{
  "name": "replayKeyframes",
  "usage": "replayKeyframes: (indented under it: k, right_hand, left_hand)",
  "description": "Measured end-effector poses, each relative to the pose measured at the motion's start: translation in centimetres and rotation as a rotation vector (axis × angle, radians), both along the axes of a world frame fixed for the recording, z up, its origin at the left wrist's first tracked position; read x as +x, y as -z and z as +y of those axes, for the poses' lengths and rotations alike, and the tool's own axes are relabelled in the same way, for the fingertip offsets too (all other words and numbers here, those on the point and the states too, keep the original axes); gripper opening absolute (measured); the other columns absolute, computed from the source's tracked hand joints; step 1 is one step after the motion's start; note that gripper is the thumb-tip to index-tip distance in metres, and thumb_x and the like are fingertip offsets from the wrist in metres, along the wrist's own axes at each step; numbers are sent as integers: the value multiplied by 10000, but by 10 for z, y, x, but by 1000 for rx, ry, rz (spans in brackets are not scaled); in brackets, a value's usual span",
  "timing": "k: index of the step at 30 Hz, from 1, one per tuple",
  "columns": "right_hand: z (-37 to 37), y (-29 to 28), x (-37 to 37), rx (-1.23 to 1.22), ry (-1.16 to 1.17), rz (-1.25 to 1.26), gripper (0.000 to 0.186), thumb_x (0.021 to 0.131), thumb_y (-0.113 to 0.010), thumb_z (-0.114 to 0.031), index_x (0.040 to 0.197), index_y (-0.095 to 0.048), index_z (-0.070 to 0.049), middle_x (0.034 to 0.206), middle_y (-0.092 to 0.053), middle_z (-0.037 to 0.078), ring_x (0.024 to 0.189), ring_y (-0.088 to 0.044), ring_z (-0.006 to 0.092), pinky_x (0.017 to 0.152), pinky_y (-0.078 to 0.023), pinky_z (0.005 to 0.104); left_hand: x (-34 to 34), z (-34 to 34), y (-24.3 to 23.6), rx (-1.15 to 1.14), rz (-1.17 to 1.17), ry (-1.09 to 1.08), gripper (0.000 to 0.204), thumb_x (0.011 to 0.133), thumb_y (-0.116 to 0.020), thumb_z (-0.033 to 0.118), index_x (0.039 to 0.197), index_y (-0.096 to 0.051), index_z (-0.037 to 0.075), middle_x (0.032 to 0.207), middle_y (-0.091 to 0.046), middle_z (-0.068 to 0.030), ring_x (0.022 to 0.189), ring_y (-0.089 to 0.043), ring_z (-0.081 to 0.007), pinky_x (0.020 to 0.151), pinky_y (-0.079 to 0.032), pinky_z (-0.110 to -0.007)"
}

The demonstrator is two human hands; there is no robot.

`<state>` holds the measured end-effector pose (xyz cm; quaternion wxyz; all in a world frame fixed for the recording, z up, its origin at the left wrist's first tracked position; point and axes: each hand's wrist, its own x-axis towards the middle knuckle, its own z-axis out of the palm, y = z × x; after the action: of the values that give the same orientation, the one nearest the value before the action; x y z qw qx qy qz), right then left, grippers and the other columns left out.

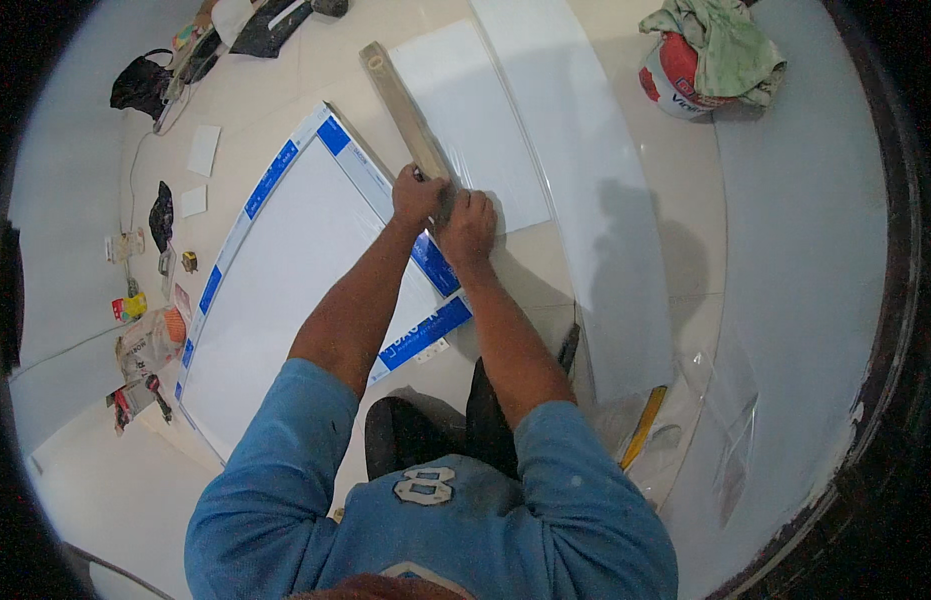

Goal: The person kneels on the floor and measures a white tile using a try square and pencil. They then use a utility knife and a straight edge to score and cut the tile along the marked line.

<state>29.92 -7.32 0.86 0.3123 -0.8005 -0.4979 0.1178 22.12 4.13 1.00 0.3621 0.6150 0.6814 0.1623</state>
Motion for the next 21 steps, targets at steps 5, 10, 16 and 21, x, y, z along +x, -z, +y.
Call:
replayKeyframes:
  k: [5, 10, 16, 21]
  right_hand:
    - [8, -5, 9, -26, -41, 170, 450, 840, -846, -281, 1121, -622, -10, 1121, -638, 209, 1055, -652, 442, 890, -538, 549]
    - [24, -21, 53, -64, -250, 991, 346, 1009, -705, -288, 1071, -735, 51, 1023, -749, 252, 961, -726, 417, 859, -573, 494]
    - [28, -14, 50, -115, -215, 788, 348, 1021, -719, -310, 1194, -731, -8, 1119, -740, 251, 1025, -742, 358, 866, -586, 492]
    - [-1, -2, 30, -78, -178, 242, 388, 916, -801, -195, 1266, -739, -41, 1133, -704, 200, 1050, -708, 410, 910, -588, 522]
  left_hand:
    - [0, 10, -9, -145, -298, -141, 563, 878, -846, 277, 1326, -680, -22, 1155, -778, -162, 1024, -759, -288, 909, -602, -427]
    - [-14, 36, -35, -384, -966, -266, 402, 985, -785, 232, 1292, -685, -7, 1070, -739, -66, 944, -705, -215, 881, -575, -380]
    - [-8, 46, -33, -245, -574, -197, 315, 895, -889, 259, 1041, -766, 9, 876, -742, -80, 739, -700, -212, 688, -566, -407]
    - [7, 50, -10, -57, 62, -132, 479, 783, -912, 361, 986, -784, -54, 934, -807, -204, 863, -801, -324, 790, -637, -447]
